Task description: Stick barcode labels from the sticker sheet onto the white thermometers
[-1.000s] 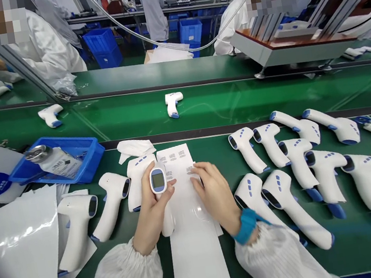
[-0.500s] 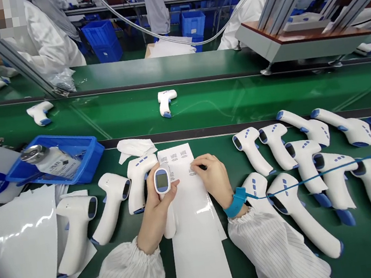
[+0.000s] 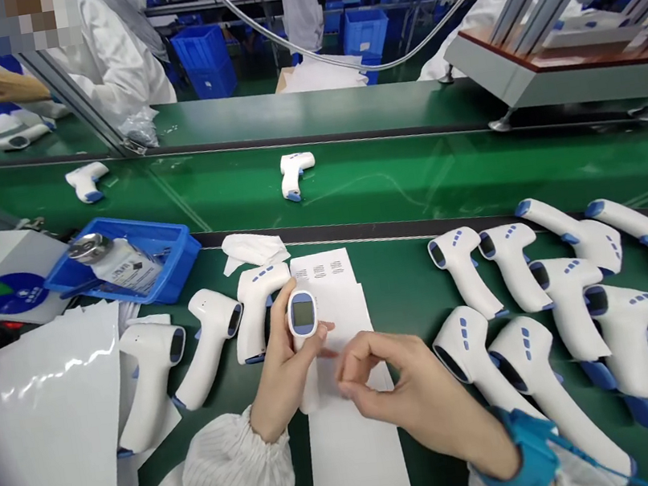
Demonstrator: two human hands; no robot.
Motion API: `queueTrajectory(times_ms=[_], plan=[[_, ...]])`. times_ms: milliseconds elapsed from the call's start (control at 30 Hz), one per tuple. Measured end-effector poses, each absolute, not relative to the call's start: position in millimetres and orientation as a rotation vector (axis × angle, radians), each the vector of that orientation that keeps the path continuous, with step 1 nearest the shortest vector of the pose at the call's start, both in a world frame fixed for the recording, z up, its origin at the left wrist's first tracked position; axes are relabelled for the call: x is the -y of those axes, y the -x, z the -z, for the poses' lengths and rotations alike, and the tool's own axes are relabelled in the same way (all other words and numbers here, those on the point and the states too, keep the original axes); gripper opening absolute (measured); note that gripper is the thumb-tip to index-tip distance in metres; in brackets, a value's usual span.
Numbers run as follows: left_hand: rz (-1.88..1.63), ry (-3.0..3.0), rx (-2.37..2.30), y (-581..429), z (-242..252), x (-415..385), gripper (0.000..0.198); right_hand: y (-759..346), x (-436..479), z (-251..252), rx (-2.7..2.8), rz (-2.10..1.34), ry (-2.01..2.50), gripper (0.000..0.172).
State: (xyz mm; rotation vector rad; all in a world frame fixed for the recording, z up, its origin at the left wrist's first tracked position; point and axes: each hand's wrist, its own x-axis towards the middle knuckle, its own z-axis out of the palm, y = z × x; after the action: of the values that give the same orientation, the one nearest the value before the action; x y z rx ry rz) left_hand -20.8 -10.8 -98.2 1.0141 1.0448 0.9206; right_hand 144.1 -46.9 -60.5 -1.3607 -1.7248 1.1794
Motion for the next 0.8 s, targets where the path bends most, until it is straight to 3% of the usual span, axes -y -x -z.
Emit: queueTrajectory(times_ms=[67,200,800], plan=[[-0.904,-1.007,-1.021,20.0,92.9,12.6,0.064,-141.0,37.9,50.2,1.635,-1.24,1.34,0.014],[-0.841,-0.972,-1.006,19.3,85.7,14.3,0.066,-133.2,11.7,52.7,1.543,-0.917,1.372,0.008],[-0.759,-0.991,-0.958,23.0,87.1,14.8,0.076,-127.4,-1.3,58.0,1.469,-0.94,1.355,0.008]])
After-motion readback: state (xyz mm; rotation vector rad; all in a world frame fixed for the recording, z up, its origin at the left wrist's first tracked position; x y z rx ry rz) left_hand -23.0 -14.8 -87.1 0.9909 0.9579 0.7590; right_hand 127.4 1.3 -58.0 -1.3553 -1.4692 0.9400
